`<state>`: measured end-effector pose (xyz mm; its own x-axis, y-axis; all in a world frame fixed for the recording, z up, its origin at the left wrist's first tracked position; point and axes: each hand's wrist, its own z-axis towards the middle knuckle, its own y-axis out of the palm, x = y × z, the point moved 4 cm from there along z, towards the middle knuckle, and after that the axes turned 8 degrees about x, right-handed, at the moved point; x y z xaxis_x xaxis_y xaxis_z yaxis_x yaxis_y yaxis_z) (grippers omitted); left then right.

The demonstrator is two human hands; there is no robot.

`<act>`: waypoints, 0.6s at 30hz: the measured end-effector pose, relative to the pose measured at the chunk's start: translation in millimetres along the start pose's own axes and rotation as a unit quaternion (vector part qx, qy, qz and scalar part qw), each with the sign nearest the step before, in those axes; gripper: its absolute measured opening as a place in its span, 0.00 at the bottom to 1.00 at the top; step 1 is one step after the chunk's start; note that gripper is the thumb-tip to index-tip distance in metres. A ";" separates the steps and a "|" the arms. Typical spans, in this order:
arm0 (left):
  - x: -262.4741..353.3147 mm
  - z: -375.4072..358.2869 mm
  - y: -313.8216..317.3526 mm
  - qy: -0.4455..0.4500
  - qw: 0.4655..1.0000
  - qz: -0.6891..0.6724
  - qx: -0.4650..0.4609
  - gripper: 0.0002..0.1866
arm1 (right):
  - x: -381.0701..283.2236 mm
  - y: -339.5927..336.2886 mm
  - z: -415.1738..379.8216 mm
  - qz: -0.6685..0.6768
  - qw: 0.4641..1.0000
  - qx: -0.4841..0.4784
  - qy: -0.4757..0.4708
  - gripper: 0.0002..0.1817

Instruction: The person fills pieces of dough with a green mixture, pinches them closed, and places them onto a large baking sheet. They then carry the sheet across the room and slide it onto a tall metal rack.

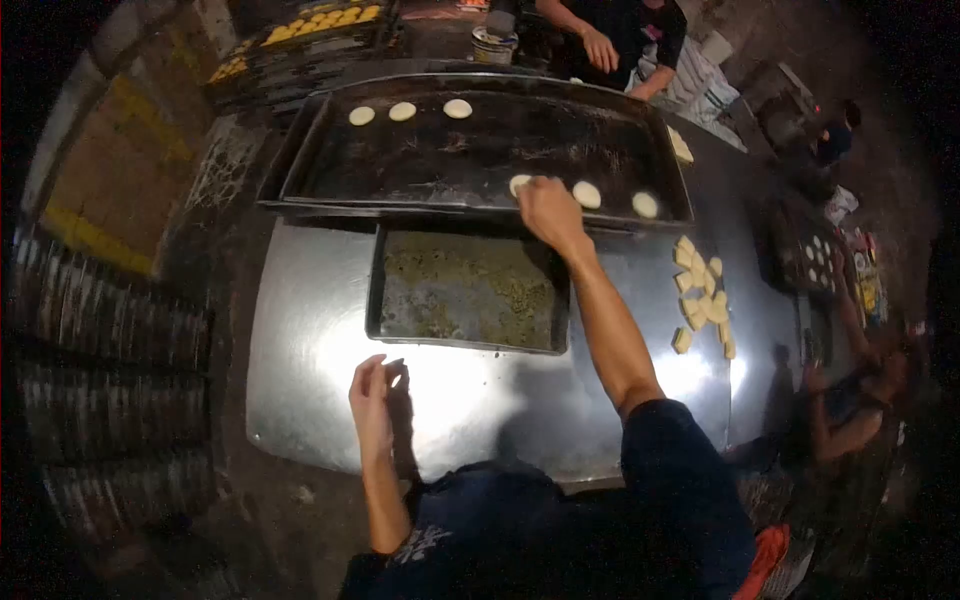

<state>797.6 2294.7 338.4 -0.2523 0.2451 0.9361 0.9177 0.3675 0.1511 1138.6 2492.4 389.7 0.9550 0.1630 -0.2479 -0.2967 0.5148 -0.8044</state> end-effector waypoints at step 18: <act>-31.5 -50.4 89.2 0.020 0.973 0.100 -0.209 0.15 | 267.9 -119.0 -370.6 0.057 0.841 0.081 0.531 0.14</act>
<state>902.9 2274.5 338.4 -0.0517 0.2355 0.9705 0.9939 -0.0828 0.0731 1431.0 2162.9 218.9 0.3591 -0.5810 -0.7304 -0.3017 0.6683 -0.6800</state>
